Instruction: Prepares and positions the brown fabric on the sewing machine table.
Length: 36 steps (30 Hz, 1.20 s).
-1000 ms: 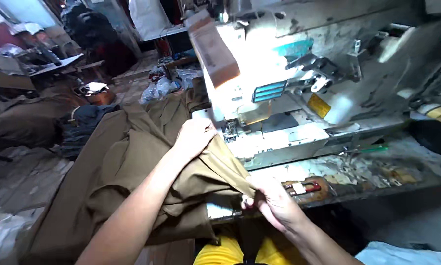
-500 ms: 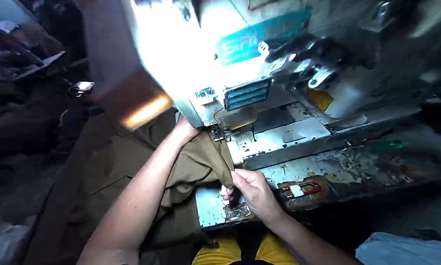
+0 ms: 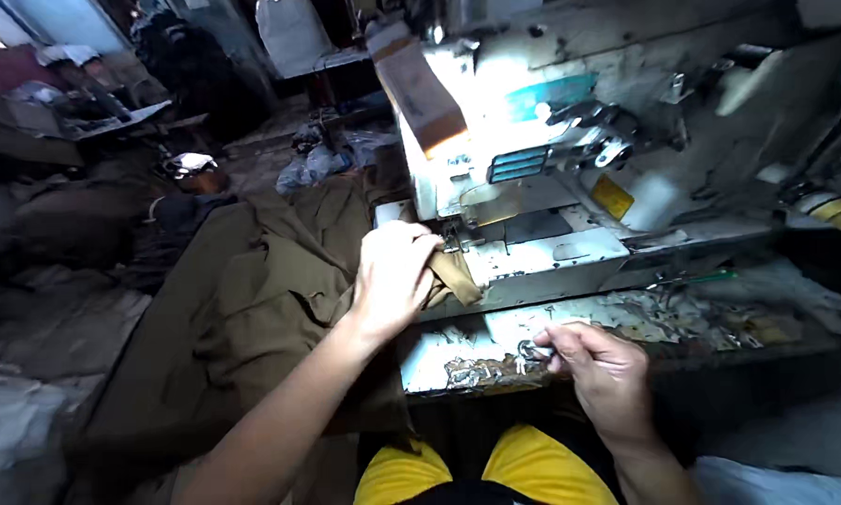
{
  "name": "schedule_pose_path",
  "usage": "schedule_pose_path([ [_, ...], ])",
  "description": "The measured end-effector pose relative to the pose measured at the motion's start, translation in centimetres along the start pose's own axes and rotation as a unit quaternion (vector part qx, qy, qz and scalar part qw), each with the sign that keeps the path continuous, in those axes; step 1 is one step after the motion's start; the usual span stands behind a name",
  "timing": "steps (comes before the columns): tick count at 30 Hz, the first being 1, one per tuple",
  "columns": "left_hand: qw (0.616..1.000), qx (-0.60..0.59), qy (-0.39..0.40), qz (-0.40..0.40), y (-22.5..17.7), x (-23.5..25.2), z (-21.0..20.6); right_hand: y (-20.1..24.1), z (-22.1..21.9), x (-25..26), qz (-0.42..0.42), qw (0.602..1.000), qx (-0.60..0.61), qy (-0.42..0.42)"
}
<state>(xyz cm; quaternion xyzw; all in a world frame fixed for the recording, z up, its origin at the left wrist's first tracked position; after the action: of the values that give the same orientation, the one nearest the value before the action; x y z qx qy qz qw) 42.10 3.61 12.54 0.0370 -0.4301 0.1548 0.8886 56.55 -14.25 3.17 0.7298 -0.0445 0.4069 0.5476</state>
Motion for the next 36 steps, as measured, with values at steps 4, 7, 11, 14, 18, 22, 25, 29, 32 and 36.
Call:
schedule_pose_path([
  [4, 0.974, -0.019, -0.222, -0.046, -1.5, 0.2, 2.7, 1.2, -2.9, -1.7, 0.039, 0.997, -0.010, 0.065],
  [7, 0.951, -0.077, -0.297, -0.023, -2.3, 0.6, 8.4, 3.1, -8.6, -2.0, 0.100, 0.980, -0.058, 0.160],
  [11, 0.939, -0.054, -0.333, -0.061, -3.9, 1.2, 10.4, 6.6, -21.3, -4.1, 0.094, 0.924, -0.031, 0.370],
  [14, 0.931, -0.039, -0.358, -0.064, -3.7, 0.4, 10.5, 7.1, -24.1, -4.7, 0.052, 0.873, -0.015, 0.485],
  [18, 0.927, -0.057, -0.368, -0.046, -2.4, -1.9, 10.3, 4.2, -14.1, -1.1, 0.048, 0.967, 0.099, 0.229],
  [22, 0.927, -0.083, -0.353, -0.092, -3.8, -2.4, 9.2, 1.8, -7.6, 4.9, 0.029, 0.994, 0.016, 0.103],
  [25, 0.930, -0.102, -0.320, -0.150, -5.7, -2.2, 8.8, 2.8, -9.1, 5.6, 0.001, 0.975, 0.080, 0.206],
  [29, 0.934, -0.123, -0.268, -0.204, -6.9, -4.0, 7.8, 4.5, -8.1, 2.4, -0.023, 0.951, 0.161, 0.262],
  [32, 0.941, -0.138, -0.221, -0.216, -7.5, -6.0, 6.5, 5.2, -6.6, -0.6, -0.043, 0.942, 0.189, 0.275],
  [36, 0.952, -0.170, -0.195, -0.165, -7.8, -5.2, 7.8, 4.6, -5.3, -2.0, -0.064, 0.955, 0.153, 0.245],
])
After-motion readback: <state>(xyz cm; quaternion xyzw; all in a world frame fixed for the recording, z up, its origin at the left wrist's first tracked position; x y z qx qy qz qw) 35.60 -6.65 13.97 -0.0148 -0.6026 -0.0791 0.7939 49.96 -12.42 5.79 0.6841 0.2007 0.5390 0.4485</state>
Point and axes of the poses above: each hand's wrist, its own x-axis towards the middle knuckle, its own z-axis out of the back of the hand, y = z × x, the point moved 9 cm from there along x, towards the middle knuckle, and after that the axes turned 13 degrees about -y, right-handed, at the moved point
